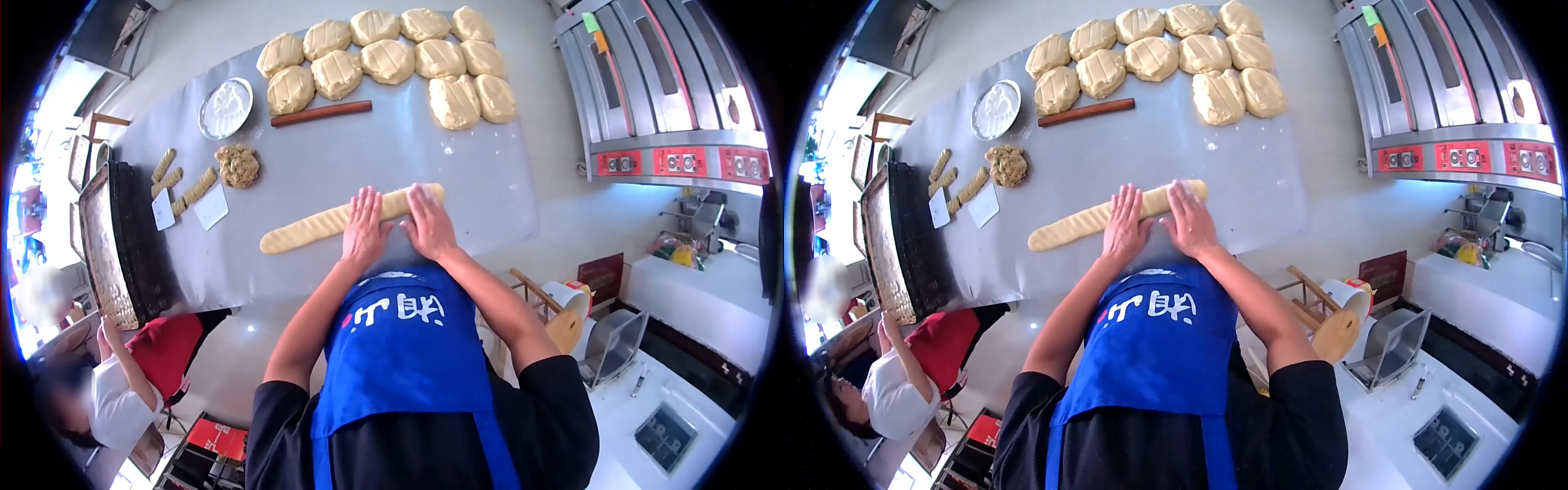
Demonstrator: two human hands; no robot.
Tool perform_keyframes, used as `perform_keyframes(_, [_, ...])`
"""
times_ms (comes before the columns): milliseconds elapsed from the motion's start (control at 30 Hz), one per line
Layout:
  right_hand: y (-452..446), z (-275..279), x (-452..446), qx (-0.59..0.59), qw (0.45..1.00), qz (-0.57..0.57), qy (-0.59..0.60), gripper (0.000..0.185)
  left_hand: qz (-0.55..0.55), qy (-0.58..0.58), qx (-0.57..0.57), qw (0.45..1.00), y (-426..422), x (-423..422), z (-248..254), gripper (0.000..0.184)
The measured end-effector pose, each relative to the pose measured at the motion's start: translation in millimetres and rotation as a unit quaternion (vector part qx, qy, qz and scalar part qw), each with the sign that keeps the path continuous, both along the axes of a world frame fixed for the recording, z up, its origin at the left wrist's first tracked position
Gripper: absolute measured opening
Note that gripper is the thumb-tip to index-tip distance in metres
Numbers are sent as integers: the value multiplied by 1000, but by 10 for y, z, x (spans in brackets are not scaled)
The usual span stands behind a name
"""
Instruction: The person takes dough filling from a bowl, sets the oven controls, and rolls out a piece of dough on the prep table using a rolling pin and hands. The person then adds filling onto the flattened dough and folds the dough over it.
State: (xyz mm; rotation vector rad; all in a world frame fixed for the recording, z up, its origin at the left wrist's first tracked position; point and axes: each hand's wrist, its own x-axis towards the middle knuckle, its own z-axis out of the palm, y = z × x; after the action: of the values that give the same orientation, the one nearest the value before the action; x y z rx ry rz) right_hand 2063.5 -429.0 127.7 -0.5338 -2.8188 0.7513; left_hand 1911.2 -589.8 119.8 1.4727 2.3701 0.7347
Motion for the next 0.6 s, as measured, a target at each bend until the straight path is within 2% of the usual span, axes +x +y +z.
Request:
perform_keyframes(133, [399, -93, 178, 66, 996, 46, -41, 71, -29, 19, -36, 999, 176, 156, -79, 81])
perform_keyframes(200, [419, -82, 222, 31, 999, 1, 28, 71, -16, 19, -53, 998, 171, 186, -61, 82])
perform_keyframes(267, [477, -13, 236, 36, 998, -5, 45, 69, 29, 17, -39, 999, 193, 174, 42, 83])
perform_keyframes(333, [585, -80, 307, 55, 998, 28, -33, 68, 65, 52, -40, 996, 114, 248, 38, 82])
perform_keyframes(400, [692, -64, 276, 35, 998, 53, 0, 65, 86, 36, -91, 992, -1, 215, -91, 82])
perform_keyframes(433, [709, -32, 255, 23, 999, 13, 41, 64, 79, 18, -93, 992, -11, 177, -28, 82])
perform_keyframes(467, [708, -12, 202, 10, 996, -28, 82, 62, 97, 23, -92, 991, -32, 129, 36, 82])
perform_keyframes(500, [709, 18, 123, 24, 992, -54, 114, 53, 143, 41, -73, 986, -55, 122, 79, 84])
perform_keyframes(533, [715, -29, 74, 27, 992, -37, 118, 53, 188, 58, -52, 979, -58, 127, 139, 85])
perform_keyframes(600, [723, -112, -115, -54, 990, -73, 111, 41, 252, 77, -42, 964, -175, 153, 149, 85])
